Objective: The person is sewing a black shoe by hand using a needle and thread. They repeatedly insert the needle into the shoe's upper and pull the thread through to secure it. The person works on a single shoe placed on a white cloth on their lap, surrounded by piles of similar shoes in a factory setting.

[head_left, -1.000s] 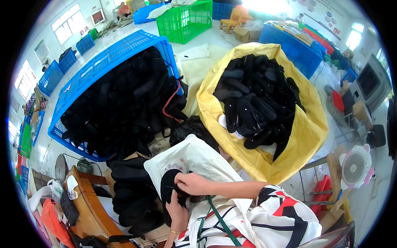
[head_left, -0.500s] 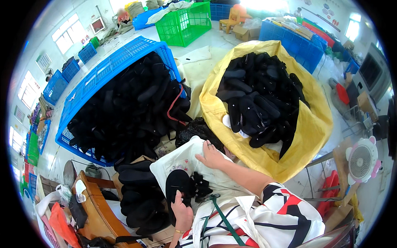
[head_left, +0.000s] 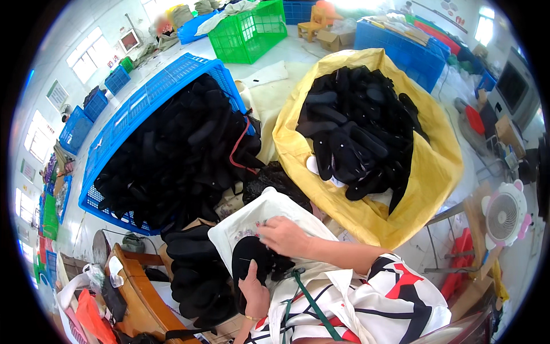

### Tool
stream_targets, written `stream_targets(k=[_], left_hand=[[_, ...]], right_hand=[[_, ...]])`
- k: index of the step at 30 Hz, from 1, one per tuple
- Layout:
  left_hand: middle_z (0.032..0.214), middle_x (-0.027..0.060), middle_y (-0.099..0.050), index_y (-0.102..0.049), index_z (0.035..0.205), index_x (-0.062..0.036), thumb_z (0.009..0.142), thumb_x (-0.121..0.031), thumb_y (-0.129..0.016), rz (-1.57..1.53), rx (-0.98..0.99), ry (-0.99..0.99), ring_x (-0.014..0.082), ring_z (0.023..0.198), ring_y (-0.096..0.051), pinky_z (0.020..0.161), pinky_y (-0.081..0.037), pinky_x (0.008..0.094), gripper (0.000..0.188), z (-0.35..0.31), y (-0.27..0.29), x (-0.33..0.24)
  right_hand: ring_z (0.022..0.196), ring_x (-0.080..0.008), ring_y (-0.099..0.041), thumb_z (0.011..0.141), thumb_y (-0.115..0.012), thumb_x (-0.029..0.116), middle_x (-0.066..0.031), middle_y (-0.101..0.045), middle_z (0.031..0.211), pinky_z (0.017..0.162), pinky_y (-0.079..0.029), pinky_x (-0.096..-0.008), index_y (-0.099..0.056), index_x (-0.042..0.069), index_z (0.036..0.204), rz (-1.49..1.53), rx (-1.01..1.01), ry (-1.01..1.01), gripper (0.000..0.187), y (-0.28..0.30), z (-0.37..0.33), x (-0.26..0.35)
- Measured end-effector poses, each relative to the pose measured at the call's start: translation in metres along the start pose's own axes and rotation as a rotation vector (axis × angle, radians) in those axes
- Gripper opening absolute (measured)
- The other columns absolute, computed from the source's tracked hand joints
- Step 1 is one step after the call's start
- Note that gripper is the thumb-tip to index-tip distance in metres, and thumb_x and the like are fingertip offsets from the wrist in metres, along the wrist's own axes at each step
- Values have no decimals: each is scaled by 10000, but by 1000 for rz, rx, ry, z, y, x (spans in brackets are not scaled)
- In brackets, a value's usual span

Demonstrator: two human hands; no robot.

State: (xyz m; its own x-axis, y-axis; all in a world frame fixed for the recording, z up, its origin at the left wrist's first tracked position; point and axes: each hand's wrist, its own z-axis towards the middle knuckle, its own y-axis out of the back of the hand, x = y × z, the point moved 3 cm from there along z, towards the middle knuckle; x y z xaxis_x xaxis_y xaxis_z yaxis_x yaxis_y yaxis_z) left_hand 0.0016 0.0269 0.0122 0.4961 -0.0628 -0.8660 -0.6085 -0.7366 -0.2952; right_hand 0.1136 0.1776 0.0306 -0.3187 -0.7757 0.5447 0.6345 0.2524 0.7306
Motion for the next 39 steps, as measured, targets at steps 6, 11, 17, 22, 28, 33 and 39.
stream_targets(k=[6,11,17,22,28,33,39], left_hand=[[1041,39,-673,-657,1103,20,915,-72,-682,47,51,-69,95,920,-601,802,-482,253,211,-8,-5,0],[874,-10,-666,-686,931,3,889,-56,-715,174,100,-204,63,765,-556,688,-459,227,78,-5,19,8],[706,-15,-620,-662,801,3,837,-68,-764,489,175,-416,69,645,-500,603,-434,248,129,11,39,29],[678,71,-625,-651,800,22,782,-87,-802,727,276,-591,130,601,-529,604,-463,288,187,20,36,18],[711,128,-617,-644,772,5,758,-83,-794,931,435,-651,248,636,-602,604,-477,334,174,27,16,-20],[734,132,-608,-652,778,-21,697,-118,-788,1256,803,-615,317,752,-599,670,-474,393,185,36,-12,-53],[807,153,-652,-695,836,-17,713,-208,-796,1381,979,-525,343,822,-615,737,-495,431,248,44,-27,-23]], right_hand=[[890,-243,-558,812,-678,232,-45,-567,830,824,-438,-385,-642,107,804,0,68,155,130,-14,-5,43],[907,-248,-571,817,-672,238,-58,-574,839,827,-438,-382,-632,99,800,59,83,93,146,-16,-11,53],[850,-258,-601,828,-667,246,-63,-590,818,757,-464,-382,-625,96,809,56,101,92,157,-15,-26,52],[789,-252,-598,856,-651,169,-92,-593,822,705,-472,-384,-608,82,811,195,17,13,107,-12,-32,46],[651,-143,-627,997,-548,197,-58,-628,840,566,-484,-291,-585,41,875,863,-58,-380,201,0,-17,28],[621,-124,-657,1045,-451,339,-86,-693,896,463,-465,-217,-484,56,984,1346,303,-665,292,-11,-30,27],[501,-95,-476,1020,-533,283,24,-519,667,449,-384,-236,-510,114,866,1535,44,-848,230,-16,-53,-17]])
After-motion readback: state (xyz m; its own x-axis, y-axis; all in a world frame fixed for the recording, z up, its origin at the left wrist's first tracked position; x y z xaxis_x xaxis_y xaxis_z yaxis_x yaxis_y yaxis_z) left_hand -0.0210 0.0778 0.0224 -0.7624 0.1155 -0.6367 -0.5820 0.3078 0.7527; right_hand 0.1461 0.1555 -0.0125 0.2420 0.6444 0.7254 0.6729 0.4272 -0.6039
